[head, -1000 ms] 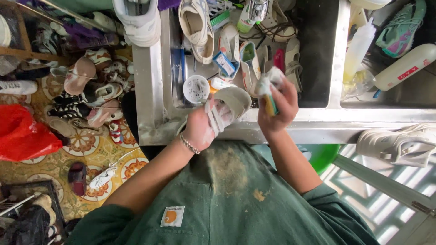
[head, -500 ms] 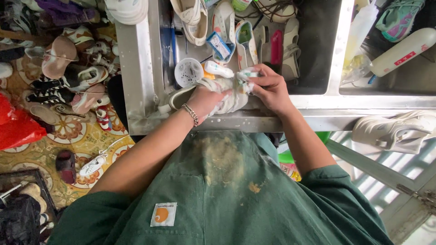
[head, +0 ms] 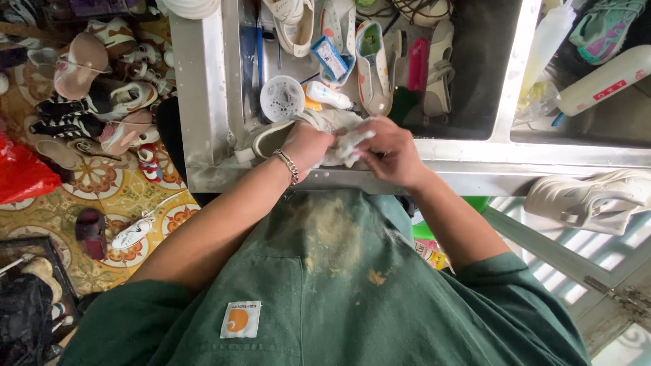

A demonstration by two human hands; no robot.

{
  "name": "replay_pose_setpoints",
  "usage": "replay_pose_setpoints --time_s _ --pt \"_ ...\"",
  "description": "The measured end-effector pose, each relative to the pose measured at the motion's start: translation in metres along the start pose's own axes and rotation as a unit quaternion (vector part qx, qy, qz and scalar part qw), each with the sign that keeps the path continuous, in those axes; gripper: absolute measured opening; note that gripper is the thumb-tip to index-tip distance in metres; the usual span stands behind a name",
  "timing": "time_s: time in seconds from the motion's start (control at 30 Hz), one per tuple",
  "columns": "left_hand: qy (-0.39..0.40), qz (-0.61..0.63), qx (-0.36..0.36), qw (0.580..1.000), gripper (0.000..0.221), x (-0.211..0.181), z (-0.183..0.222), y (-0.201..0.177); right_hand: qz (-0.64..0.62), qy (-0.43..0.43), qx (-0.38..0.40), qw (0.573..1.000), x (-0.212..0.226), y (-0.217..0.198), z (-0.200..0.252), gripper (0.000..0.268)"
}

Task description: Scrubbing and cleaning various types of shoes in a sink using a brush and cleaning solution.

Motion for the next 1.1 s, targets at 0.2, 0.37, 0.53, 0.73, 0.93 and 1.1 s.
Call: replay_pose_setpoints --time_s 0.2,0.37,0.53,0.73,0.93,1.1 --pt "-0.01 -0.007 0.008 1.0 0.083 0.063 -0.072 0.034 0.01 0.01 -0.023 1.0 -0.022 -0.027 0.001 0.017" --pt "-0.01 -0.035 0.01 0.999 0.071 -0.001 0.001 0.002 0.036 -0.001 -0.031 0.999 -0.035 -0.035 0.008 0.019" --pt "-0.009 0.017 -0.006 1.0 0.059 0.033 -0.035 0.012 0.02 0.011 -0.047 0.999 0.0 -0.012 0.017 0.027" --pt "0.004 0.012 -0.004 1.0 0.068 -0.013 0.018 -0.012 0.072 0.001 -0.09 0.993 -0.016 -0.026 0.015 0.022" --pt "0.045 0.206 0.103 0.972 0.05 0.019 0.012 -0.014 0.092 0.015 -0.08 0.992 -0.004 -0.004 0.025 0.022" --pt "0.129 0.017 0.069 0.989 0.06 -0.008 0.072 -0.05 0.113 0.035 -0.079 0.99 -0.005 -0.002 0.02 0.019"
Point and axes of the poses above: each hand's wrist, its own z-axis away from the middle knuckle, its own y-axis out of the palm, x = y × z, the point moved 7 cm from there along -z, towards the middle knuckle, and after that the axes turned 1 degree about x, right-handed, at the moved point
